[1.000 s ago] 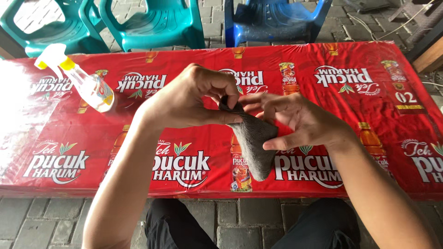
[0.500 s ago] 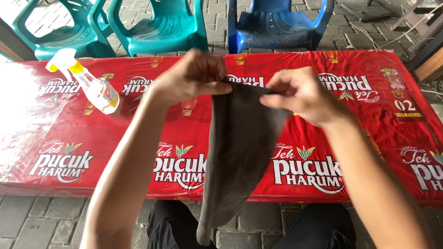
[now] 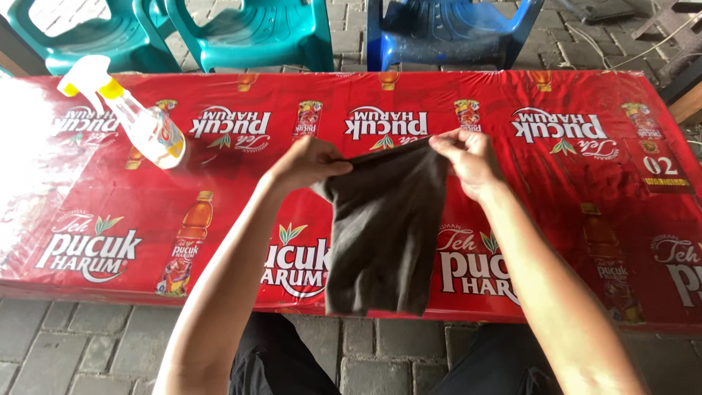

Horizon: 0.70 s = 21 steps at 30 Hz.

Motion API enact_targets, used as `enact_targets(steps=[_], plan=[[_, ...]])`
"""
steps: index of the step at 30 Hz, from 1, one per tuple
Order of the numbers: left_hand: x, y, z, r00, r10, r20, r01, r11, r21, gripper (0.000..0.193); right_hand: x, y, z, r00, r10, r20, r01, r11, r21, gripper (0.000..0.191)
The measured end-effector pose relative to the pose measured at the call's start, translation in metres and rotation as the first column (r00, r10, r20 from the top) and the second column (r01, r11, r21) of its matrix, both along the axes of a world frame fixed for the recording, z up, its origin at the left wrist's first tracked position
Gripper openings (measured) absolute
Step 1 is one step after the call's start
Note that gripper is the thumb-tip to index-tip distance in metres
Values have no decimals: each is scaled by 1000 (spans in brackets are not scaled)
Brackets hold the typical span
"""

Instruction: The person sprays a cleaning solution onto teal plastic chairs and wipes them with a cloth, then moves the chairs to align them with a table. The person also wipes a red tablecloth-covered table and folds the cloth.

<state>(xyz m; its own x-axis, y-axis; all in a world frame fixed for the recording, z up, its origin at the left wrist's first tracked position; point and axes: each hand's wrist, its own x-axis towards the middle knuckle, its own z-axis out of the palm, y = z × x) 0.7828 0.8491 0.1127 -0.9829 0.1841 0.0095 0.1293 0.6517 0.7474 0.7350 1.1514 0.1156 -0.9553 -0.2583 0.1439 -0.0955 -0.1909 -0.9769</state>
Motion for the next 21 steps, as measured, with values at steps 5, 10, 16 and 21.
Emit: enact_targets(steps=[5, 10, 16, 21], plan=[[5, -20, 0, 997, 71, -17, -70, 996, 57, 30, -2, 10, -10, 992, -81, 101, 84, 996, -29, 9], [23, -28, 3, 997, 39, 62, -53, 973, 227, 36, -7, 17, -12, 983, -182, -25, 182, 983, 19, 9], [37, -53, 64, 960, -101, -260, 237, 788, 569, 30, -9, 61, 49, 991, -59, -116, 35, 980, -195, 10], [5, -21, 53, 934, 354, -42, -330, 903, 274, 30, -17, 26, 37, 929, -218, -300, 270, 952, 145, 13]])
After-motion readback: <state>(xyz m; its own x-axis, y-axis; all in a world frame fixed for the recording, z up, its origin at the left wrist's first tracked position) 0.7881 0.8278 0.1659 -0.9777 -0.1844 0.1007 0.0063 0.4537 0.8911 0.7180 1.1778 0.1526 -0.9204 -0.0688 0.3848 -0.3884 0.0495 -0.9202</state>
